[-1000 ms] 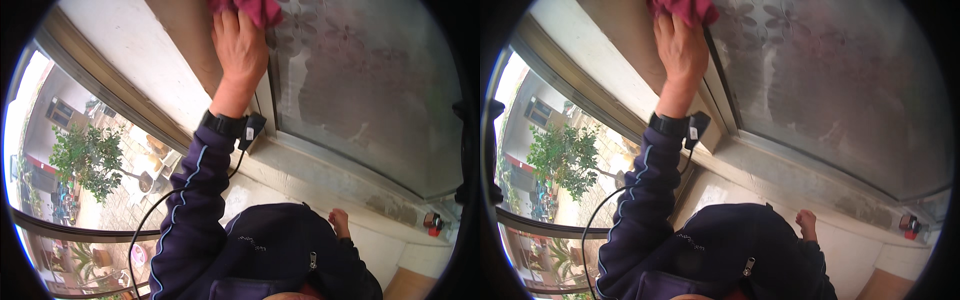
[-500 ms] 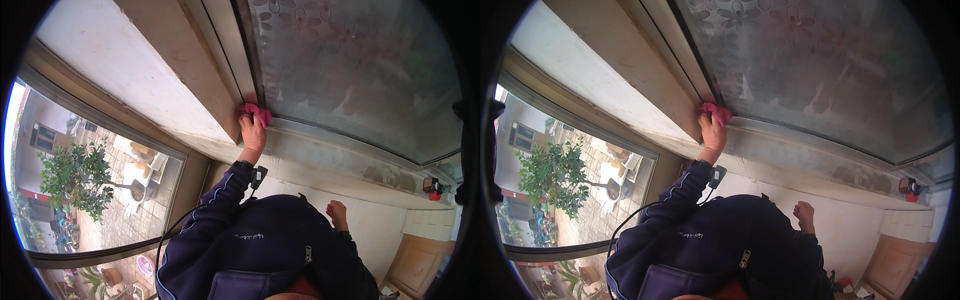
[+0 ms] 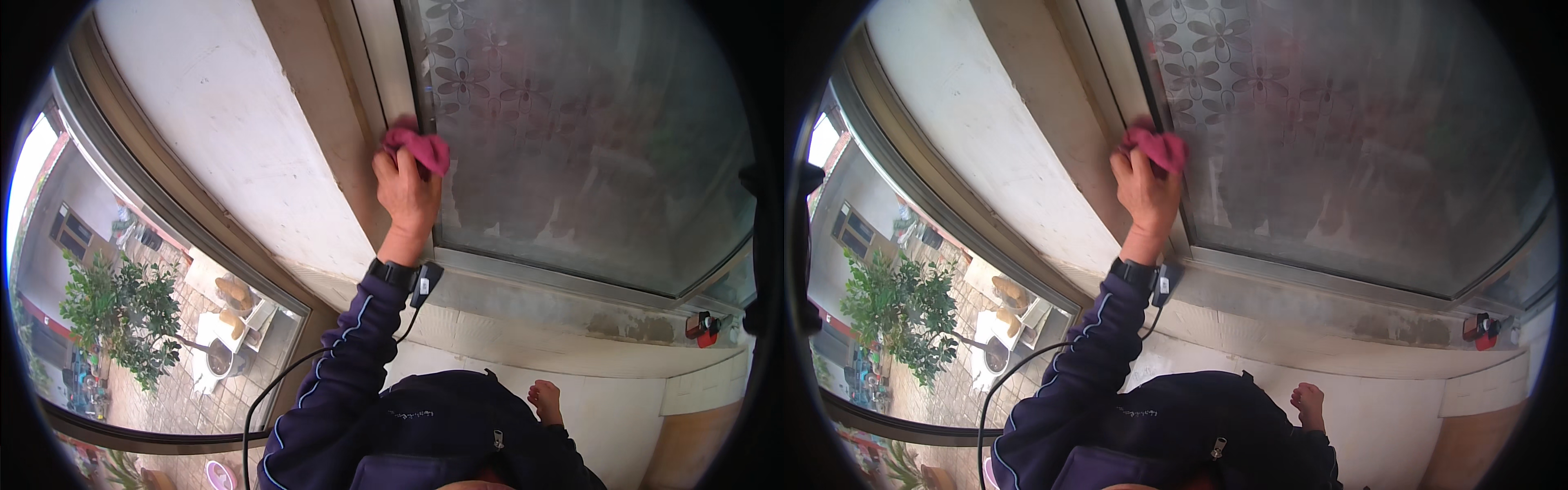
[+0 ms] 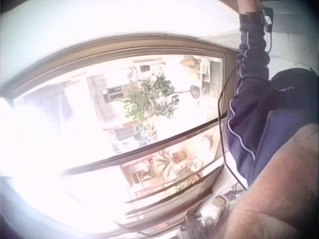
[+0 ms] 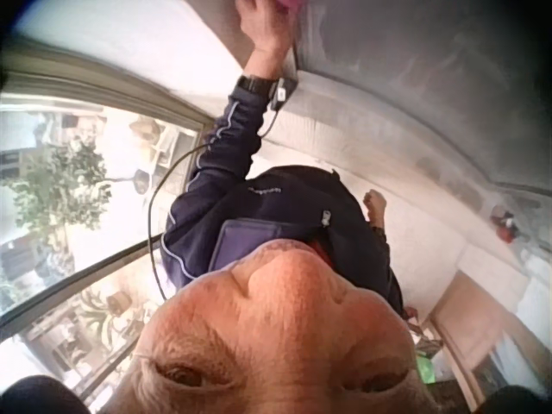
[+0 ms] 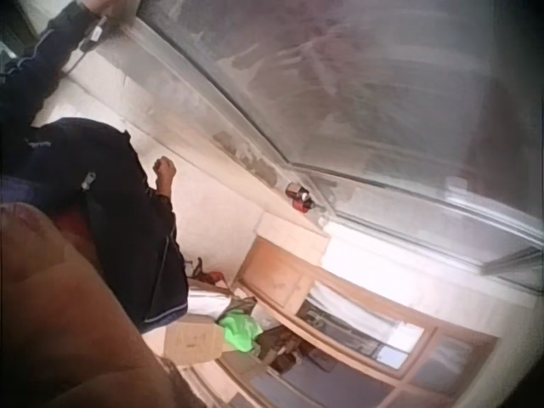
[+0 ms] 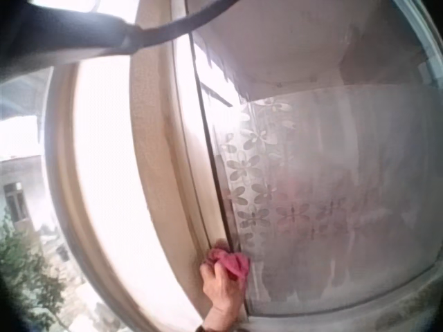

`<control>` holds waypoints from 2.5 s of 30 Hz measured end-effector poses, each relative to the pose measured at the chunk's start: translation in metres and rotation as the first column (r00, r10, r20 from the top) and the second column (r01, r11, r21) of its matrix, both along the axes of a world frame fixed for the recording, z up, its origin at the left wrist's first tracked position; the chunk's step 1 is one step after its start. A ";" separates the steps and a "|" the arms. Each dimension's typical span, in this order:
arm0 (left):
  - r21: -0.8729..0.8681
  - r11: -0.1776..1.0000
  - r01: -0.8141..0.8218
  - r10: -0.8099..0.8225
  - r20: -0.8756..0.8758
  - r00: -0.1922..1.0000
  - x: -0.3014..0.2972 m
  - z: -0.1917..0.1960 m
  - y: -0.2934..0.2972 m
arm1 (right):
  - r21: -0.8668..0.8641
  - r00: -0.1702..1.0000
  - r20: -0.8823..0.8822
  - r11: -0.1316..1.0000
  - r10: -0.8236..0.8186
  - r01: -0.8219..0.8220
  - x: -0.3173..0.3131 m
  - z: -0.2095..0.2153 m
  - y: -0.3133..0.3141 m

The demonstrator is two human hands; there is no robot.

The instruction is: The person wipes a metal security door with a pink cloth, then enters a room and sweeps the tiled floor with a broom and dustpan. The person then wipes a glass window with the cloth.

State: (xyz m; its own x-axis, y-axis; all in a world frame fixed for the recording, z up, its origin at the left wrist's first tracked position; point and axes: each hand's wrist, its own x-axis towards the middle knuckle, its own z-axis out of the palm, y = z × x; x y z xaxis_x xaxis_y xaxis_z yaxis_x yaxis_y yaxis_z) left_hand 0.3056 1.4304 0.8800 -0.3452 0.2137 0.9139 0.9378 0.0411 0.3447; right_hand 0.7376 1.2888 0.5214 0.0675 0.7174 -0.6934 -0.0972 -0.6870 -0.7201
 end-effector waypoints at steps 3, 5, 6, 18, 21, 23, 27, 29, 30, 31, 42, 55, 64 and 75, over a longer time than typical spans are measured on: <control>0.100 0.995 0.002 0.001 -0.021 1.000 -0.001 0.086 0.005 | -0.015 1.000 -0.005 1.000 -0.009 0.009 -0.002 0.001 -0.005; 0.178 0.984 -0.004 0.019 -0.082 0.996 -0.002 0.142 0.007 | -0.001 0.998 -0.046 0.999 -0.046 0.046 -0.002 0.001 -0.010; 0.170 0.985 -0.010 0.028 -0.099 0.995 -0.003 0.167 0.006 | 0.003 0.996 -0.071 0.998 -0.060 0.061 -0.002 0.002 -0.012; 0.036 0.993 -0.115 0.121 -0.227 0.966 -0.007 0.022 0.018 | -0.008 0.985 -0.048 0.986 -0.164 0.164 -0.009 0.003 -0.055; -0.226 0.972 -0.058 0.027 -0.140 0.990 -0.002 -0.088 0.003 | -0.005 0.986 -0.040 0.987 -0.163 0.163 -0.010 0.005 -0.066; -0.444 0.896 0.004 -0.029 -0.050 0.998 -0.001 -0.145 -0.012 | -0.003 0.985 -0.033 0.986 -0.168 0.168 -0.012 0.007 -0.077; -0.392 0.880 0.268 -0.176 0.254 0.951 0.000 -0.203 -0.028 | -0.015 0.978 -0.006 0.978 -0.208 0.208 -0.012 0.005 -0.102; -0.265 0.874 0.406 -0.277 0.415 0.867 -0.002 -0.209 -0.034 | -0.037 0.970 0.014 0.969 -0.242 0.243 -0.011 0.004 -0.116; -0.195 0.830 0.522 -0.383 0.479 0.790 -0.002 -0.209 -0.040 | -0.048 0.966 0.012 0.964 -0.260 0.260 -0.011 0.005 -0.122; -0.035 0.701 0.712 -0.509 0.674 0.535 -0.001 -0.209 -0.045 | -0.015 0.976 0.021 0.976 -0.216 0.216 -0.012 0.008 -0.124; 0.801 0.078 0.594 0.222 0.567 -0.793 0.055 -0.205 -0.095 | 0.599 0.926 0.244 0.707 0.287 -0.376 -0.102 0.148 -0.030; 0.654 -0.216 0.725 0.259 0.754 -0.603 -0.004 -0.204 -0.164 | 0.794 0.823 0.495 0.241 0.278 -0.559 -0.248 0.158 0.024; 0.364 0.411 0.836 0.073 0.901 -0.428 -0.116 -0.250 -0.284 | 0.667 0.730 0.586 -0.302 -0.352 -0.681 -0.344 0.233 0.135; 0.144 0.862 0.486 0.138 0.856 -0.498 -0.146 -0.307 -0.408 | -0.142 0.118 0.726 -0.316 -0.677 -0.938 -0.364 0.128 0.156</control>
State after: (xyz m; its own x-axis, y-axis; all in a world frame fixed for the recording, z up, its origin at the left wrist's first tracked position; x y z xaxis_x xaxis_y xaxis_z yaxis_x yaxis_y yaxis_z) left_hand 0.1593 1.0223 0.5729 -0.3801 0.5822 -0.7187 -0.6948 0.3331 0.6374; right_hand 0.3738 1.4453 0.6491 -0.8911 0.1881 0.4130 0.3978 0.7617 0.5114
